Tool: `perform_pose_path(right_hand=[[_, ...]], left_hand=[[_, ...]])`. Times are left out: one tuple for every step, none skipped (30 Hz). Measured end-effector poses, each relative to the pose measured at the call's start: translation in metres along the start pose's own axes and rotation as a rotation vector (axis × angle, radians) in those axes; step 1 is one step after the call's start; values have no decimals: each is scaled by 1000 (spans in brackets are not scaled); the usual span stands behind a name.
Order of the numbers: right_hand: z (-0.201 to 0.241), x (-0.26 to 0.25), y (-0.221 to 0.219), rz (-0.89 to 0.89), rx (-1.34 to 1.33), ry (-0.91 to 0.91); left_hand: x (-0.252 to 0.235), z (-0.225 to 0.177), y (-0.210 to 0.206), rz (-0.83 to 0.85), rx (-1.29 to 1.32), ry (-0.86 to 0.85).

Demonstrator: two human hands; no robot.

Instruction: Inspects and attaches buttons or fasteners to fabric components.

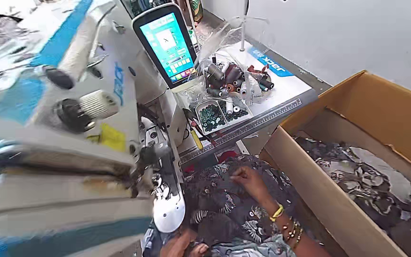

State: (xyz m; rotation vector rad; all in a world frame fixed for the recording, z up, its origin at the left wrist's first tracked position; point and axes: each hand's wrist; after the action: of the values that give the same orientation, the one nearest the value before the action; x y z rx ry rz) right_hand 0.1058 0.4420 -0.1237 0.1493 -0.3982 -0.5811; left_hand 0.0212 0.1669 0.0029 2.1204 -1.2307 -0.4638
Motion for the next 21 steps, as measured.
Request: perform_pose_path(right_hand=[[-2, 1, 12, -61, 110, -7], [-5, 1, 24, -136, 199, -4], [-5, 2, 37, -214, 252, 2], [-2, 2, 47, -274, 263, 7], [4, 3, 55, -308, 242, 20], [17, 5, 60, -305, 198, 43], [32, 7, 60, -281, 142, 80], [51, 10, 57, -240, 75, 131], [72, 14, 50, -186, 6, 189], [93, 18, 41, -139, -45, 243], [113, 22, 31, -98, -70, 292], [130, 27, 20, -66, -75, 348], [143, 31, 9, -34, -71, 415], [152, 34, -1, -10, -47, 495], [159, 35, -10, 7, -17, 575], [163, 37, -18, 20, 17, 649], [165, 38, -24, 18, 71, 736], [165, 38, -30, -3, 140, 837], [165, 39, -35, -29, 214, 946], [164, 40, -39, -58, 305, 1062], [163, 42, -44, -89, 405, 1181]], left_hand=[[9, 0, 11, 62, -59, 19], [19, 0, 22, 107, -132, 44], [27, 2, 31, 125, -201, 77], [36, 4, 38, 125, -251, 113], [43, 5, 44, 106, -287, 140], [48, 6, 47, 85, -303, 168], [52, 6, 48, 63, -309, 185], [53, 6, 47, 43, -308, 187], [53, 6, 45, 20, -303, 174], [52, 9, 42, -8, -292, 147], [50, 13, 38, -45, -288, 107], [47, 19, 34, -92, -289, 66], [46, 26, 29, -143, -297, 30], [44, 30, 27, -179, -295, 13], [42, 32, 26, -194, -286, 10], [41, 34, 26, -203, -282, 11], [41, 35, 27, -206, -279, 18], [41, 37, 28, -208, -274, 25], [41, 38, 29, -205, -271, 34], [42, 40, 30, -199, -265, 47], [43, 41, 31, -194, -257, 59]])
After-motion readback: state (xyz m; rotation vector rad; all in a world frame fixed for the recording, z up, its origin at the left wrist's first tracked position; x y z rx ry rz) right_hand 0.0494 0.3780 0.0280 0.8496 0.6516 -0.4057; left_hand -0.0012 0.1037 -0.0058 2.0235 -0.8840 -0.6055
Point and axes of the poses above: each hand's wrist, its own x-axis away from the middle knuckle, its own y-axis out of the back of the hand, z = x × y, and after that the axes turned 1 degree about -x, right-handed
